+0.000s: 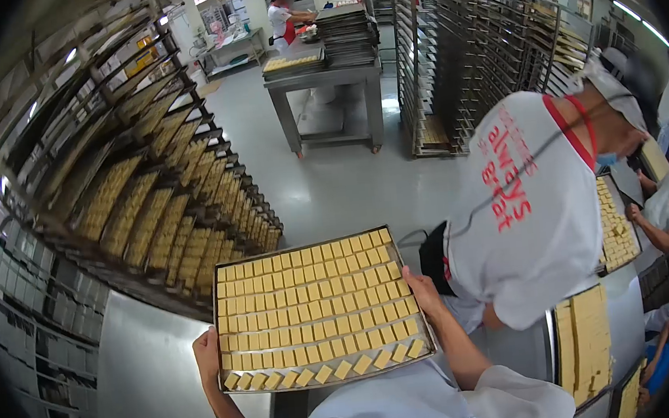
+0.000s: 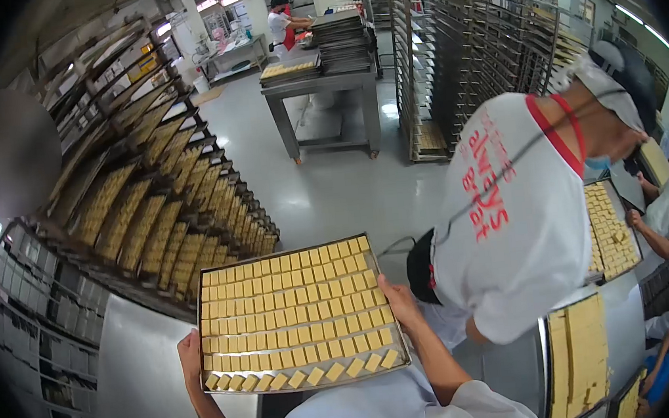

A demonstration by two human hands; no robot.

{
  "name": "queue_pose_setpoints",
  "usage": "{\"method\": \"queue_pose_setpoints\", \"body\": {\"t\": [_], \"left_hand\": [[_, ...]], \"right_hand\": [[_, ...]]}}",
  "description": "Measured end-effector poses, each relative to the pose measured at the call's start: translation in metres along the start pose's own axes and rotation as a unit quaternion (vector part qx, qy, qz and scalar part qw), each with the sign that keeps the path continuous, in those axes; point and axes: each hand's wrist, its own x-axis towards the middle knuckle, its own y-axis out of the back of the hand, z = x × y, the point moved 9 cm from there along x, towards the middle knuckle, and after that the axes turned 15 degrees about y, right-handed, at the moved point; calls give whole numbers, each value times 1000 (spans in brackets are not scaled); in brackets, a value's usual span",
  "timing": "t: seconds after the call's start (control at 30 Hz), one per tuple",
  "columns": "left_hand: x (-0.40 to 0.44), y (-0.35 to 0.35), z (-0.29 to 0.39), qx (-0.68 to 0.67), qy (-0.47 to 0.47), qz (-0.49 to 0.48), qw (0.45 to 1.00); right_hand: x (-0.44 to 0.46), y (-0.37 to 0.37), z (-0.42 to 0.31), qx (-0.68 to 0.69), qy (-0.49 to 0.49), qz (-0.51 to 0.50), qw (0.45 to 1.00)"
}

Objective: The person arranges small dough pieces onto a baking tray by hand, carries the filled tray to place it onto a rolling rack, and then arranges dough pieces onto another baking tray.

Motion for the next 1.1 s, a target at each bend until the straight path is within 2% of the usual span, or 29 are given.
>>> {"method": "queue_pose_setpoints", "body": {"t": [0.03,0.1,0.13,0.17,0.23,0.27,0.33,0.47,0.53,0.63,0.77,0.83,1.1], "left_hand": [[28,2,12,71,-28,-8,997],[79,-9,31,-26,-21,-74,997],[98,-18,36,-108,16,-100,989],[114,-25,37,-177,47,-79,980],[119,-74,88,-325,104,-40,939],[154,-84,90,-372,80,-150,913],[183,-131,132,-372,21,-239,897],[220,-244,192,-394,112,-188,893],[246,-297,214,-368,62,-241,896],[330,-403,239,-361,139,-443,809],[388,-524,293,-354,123,-517,770],[405,-587,316,-347,131,-555,745],[399,-845,449,-367,119,-669,635]], "right_hand": [[19,-8,-10,4,7,2,1000],[60,-20,-19,26,8,2,1000],[78,-24,-21,43,0,-1,999],[93,-27,-21,59,-9,-4,998],[115,-39,-37,89,1,17,996],[131,-37,-42,109,7,30,993],[160,-27,-47,119,21,44,992],[207,1,-56,122,94,92,984],[230,16,-54,121,107,118,980],[255,39,-76,117,145,195,963],[288,74,-92,123,164,285,937],[306,83,-124,168,231,297,911],[370,159,-232,155,356,417,822]]}}
